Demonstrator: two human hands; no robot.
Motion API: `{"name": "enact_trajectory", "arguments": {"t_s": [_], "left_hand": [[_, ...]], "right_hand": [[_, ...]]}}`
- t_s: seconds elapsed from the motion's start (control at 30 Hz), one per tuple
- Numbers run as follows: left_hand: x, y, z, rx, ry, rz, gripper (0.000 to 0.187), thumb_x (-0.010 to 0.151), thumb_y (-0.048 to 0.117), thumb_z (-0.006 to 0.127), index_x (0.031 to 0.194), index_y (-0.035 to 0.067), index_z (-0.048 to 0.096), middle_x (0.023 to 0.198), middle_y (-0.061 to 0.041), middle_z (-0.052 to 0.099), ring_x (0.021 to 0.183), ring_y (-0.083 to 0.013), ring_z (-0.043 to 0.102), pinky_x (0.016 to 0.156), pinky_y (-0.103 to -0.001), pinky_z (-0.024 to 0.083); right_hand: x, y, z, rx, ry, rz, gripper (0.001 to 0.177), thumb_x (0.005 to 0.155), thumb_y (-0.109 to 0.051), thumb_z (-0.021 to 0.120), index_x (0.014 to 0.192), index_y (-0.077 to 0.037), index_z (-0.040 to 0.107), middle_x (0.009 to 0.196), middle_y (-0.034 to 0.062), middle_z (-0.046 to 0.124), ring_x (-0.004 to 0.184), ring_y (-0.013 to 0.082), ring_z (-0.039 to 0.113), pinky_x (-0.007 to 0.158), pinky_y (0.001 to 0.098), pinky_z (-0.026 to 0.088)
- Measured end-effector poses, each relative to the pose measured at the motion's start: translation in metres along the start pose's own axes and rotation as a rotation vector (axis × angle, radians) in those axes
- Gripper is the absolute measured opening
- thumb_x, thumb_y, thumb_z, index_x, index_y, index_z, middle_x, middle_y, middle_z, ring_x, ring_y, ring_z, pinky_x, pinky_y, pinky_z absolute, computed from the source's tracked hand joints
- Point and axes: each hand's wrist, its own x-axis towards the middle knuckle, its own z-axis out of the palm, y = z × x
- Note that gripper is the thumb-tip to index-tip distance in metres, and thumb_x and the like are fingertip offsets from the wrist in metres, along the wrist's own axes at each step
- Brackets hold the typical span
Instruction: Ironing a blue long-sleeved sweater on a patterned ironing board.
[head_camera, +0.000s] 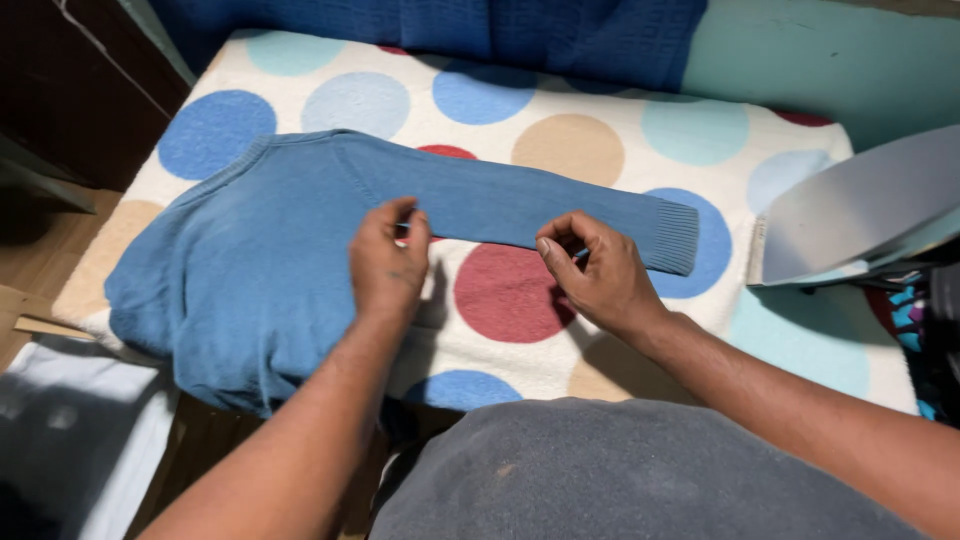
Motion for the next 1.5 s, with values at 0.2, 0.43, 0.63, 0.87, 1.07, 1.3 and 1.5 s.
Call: {"name": "enact_trajectory", "arguments": {"t_s": [0.2, 0.43, 0.63, 0.87, 1.07, 1.3, 1.5], "left_hand": [[0.052, -0.056, -0.104, 0.206, 0.168, -0.119, 0.030, 0.093, 0.026, 0.072, 0.113, 0.003, 0.073, 0.099, -0.012, 0.076, 0.085, -0.0258, 0.073, 0.081, -0.038, 0.058], [0.077, -0.112, -0.204, 0.706, 0.239, -0.293, 0.045, 0.083, 0.031, 0.080, 0.122, 0.009, 0.071, 0.125, -0.018, 0.062, 0.125, -0.0378, 0.050, 0.106, -0.053, 0.038], [0.096, -0.158, -0.247, 0.589, -0.111, -0.737, 0.062, 0.078, 0.044, 0.085, 0.121, 0.001, 0.069, 0.114, -0.021, 0.071, 0.105, -0.0344, 0.065, 0.092, -0.046, 0.050], [0.105, -0.128, -0.238, -0.090, -0.449, -0.508, 0.042, 0.080, 0.032, 0.076, 0.110, 0.003, 0.074, 0.092, -0.010, 0.076, 0.084, -0.0191, 0.070, 0.081, -0.035, 0.056], [0.114, -0.045, -0.229, -0.112, -0.819, -0.449, 0.044, 0.088, 0.035, 0.061, 0.125, 0.011, 0.066, 0.098, -0.010, 0.075, 0.088, -0.0167, 0.069, 0.084, -0.036, 0.055], [0.110, -0.069, -0.225, 0.070, -0.850, -0.547, 0.060, 0.085, 0.045, 0.067, 0.133, 0.009, 0.065, 0.110, -0.018, 0.075, 0.095, -0.0229, 0.072, 0.087, -0.042, 0.057], [0.094, -0.098, -0.269, 0.341, -0.707, -0.733, 0.086, 0.072, 0.049, 0.080, 0.138, 0.000, 0.054, 0.120, -0.026, 0.070, 0.103, -0.0359, 0.077, 0.086, -0.051, 0.067]], "right_hand": [[0.053, -0.047, 0.048, -0.017, 0.033, -0.118, 0.020, 0.100, -0.023, 0.064, 0.106, -0.004, 0.069, 0.090, 0.0072, 0.075, 0.082, 0.0147, 0.072, 0.071, 0.0322, 0.060], [0.136, -0.082, 0.119, -0.022, 0.029, -0.147, 0.025, 0.098, -0.022, 0.067, 0.115, -0.005, 0.069, 0.104, 0.0088, 0.076, 0.098, 0.0190, 0.073, 0.086, 0.0353, 0.059], [0.212, -0.086, 0.166, -0.191, -0.025, -0.119, 0.048, 0.095, -0.028, 0.070, 0.137, -0.007, 0.059, 0.135, 0.0171, 0.064, 0.127, 0.0317, 0.060, 0.108, 0.0445, 0.047], [0.235, -0.110, 0.218, -0.336, -0.248, -0.095, 0.078, 0.092, -0.038, 0.071, 0.157, -0.013, 0.035, 0.155, 0.0228, 0.043, 0.142, 0.0391, 0.045, 0.117, 0.0488, 0.038], [0.252, -0.084, 0.244, -0.404, -0.304, -0.378, 0.095, 0.084, -0.023, 0.074, 0.162, -0.013, 0.021, 0.161, 0.0252, 0.033, 0.148, 0.0423, 0.030, 0.120, 0.0536, 0.025], [0.233, -0.144, 0.219, -0.771, -0.434, -0.032, 0.071, 0.089, -0.031, 0.075, 0.152, -0.023, 0.044, 0.139, 0.0192, 0.056, 0.133, 0.0349, 0.051, 0.114, 0.0607, 0.035], [0.231, -0.120, 0.194, -0.754, -0.322, -0.019, 0.035, 0.091, -0.038, 0.073, 0.112, -0.010, 0.071, 0.105, 0.0181, 0.075, 0.102, 0.0362, 0.068, 0.095, 0.0565, 0.048]]}}
